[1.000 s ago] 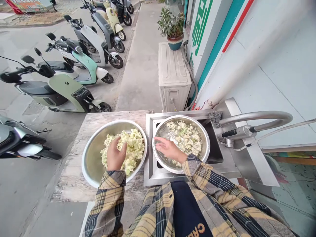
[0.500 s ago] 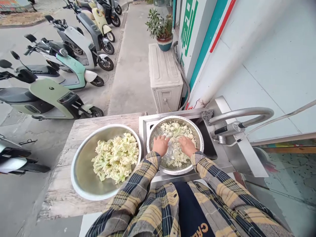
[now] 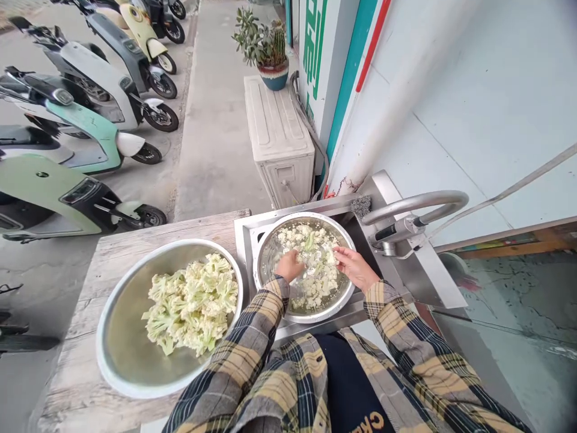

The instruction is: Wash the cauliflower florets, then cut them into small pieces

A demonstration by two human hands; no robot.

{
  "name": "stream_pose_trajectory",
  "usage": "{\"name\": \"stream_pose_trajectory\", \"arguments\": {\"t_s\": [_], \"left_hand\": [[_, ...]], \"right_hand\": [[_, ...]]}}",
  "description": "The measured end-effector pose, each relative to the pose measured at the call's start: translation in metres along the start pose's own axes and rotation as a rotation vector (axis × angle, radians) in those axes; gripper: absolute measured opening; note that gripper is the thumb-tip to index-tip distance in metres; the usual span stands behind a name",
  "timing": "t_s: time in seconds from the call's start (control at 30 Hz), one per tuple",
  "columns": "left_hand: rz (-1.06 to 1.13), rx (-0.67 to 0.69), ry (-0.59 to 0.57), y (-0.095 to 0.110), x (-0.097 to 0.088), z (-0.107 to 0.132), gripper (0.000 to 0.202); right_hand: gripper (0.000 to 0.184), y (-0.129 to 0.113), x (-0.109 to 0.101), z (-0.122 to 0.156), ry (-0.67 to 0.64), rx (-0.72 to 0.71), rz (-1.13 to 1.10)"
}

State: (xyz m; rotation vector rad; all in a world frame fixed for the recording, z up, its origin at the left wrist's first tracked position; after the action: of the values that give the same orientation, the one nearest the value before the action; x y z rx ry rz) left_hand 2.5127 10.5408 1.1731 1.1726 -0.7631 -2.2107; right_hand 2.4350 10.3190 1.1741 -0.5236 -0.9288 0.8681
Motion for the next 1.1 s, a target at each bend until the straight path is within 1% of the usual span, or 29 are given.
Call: {"name": "stream_pose_trajectory", "arguments": {"t_s": [0.07,0.1,0.17,0.2,0.27,0.33,0.37,0.43,0.5,0.57,0.63,0.7,0.77,0.87,0.93,1.0,1.1], "left_hand": [[0.376,-0.092,-0.041,0.001,-0.009,0.011,0.028],[0.521,-0.111,-0.077,0.002,-0.013,0.018,0.031],[0.748,-0.125,-0.161,0.004,-0.015,0.032,0.037],[0.863,-0.136,-0.206,0.005,-0.014,0.039,0.039],[1.027,-0.155,-0.266,0.006,-0.010,0.050,0.040],[1.121,-0.174,-0.255,0.003,-0.007,0.057,0.043],[1.147,-0.186,-0.232,0.000,-0.006,0.059,0.044],[1.164,-0.210,-0.189,-0.007,-0.008,0.063,0.043],[1.167,-0.217,-0.171,-0.013,-0.011,0.066,0.042],[1.195,-0.195,-0.183,-0.015,-0.015,0.071,0.046],[1.234,-0.160,-0.210,-0.014,-0.019,0.076,0.051],[1.255,-0.128,-0.250,-0.011,-0.020,0.081,0.054],[1.255,-0.092,-0.273,-0.010,-0.020,0.085,0.055],[1.180,-0.026,-0.246,-0.010,-0.019,0.088,0.054],[1.064,-0.014,-0.205,-0.013,-0.017,0.090,0.057],[0.949,-0.023,-0.154,-0.014,-0.015,0.090,0.057],[0.846,-0.046,-0.059,-0.014,-0.014,0.089,0.056]], "right_hand": [[0.037,0.004,0.008,0.002,-0.016,0.006,-0.005],[0.036,0.006,0.014,0.002,-0.014,-0.006,0.014],[0.034,0.009,0.032,0.005,-0.010,-0.065,0.093],[0.034,0.010,0.042,0.007,-0.028,-0.096,0.145],[0.035,0.010,0.062,0.011,-0.133,-0.123,0.241],[0.038,0.008,0.076,0.013,-0.249,-0.105,0.288],[0.038,0.006,0.077,0.012,-0.269,-0.100,0.304],[0.037,0.002,0.071,0.007,-0.228,-0.114,0.361],[0.036,0.002,0.056,-0.003,-0.173,-0.164,0.508],[0.034,0.008,0.040,-0.012,-0.196,-0.234,0.770],[0.035,0.020,0.030,-0.019,-0.272,-0.298,1.096],[0.039,0.036,0.028,-0.023,-0.303,-0.331,1.365],[0.040,0.049,0.031,-0.023,-0.272,-0.341,1.493],[0.032,0.057,0.035,-0.023,-0.227,-0.334,1.513],[0.027,0.052,0.033,-0.024,-0.193,-0.335,1.476],[0.024,0.040,0.028,-0.023,-0.151,-0.327,1.292],[0.030,0.021,0.029,-0.015,-0.141,-0.238,0.835]]}}
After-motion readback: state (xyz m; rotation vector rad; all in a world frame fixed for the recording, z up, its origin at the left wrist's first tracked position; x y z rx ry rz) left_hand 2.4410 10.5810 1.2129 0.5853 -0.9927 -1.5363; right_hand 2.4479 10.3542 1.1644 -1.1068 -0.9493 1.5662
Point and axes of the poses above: each hand's wrist, its own z-axis away from the middle knuckle, its own x-axis out of the palm, y = z × x, the point moved 1 cm from there along -z, towards the middle knuckle, and after that the axes turned 5 degrees about -z, right-handed, at the moved point
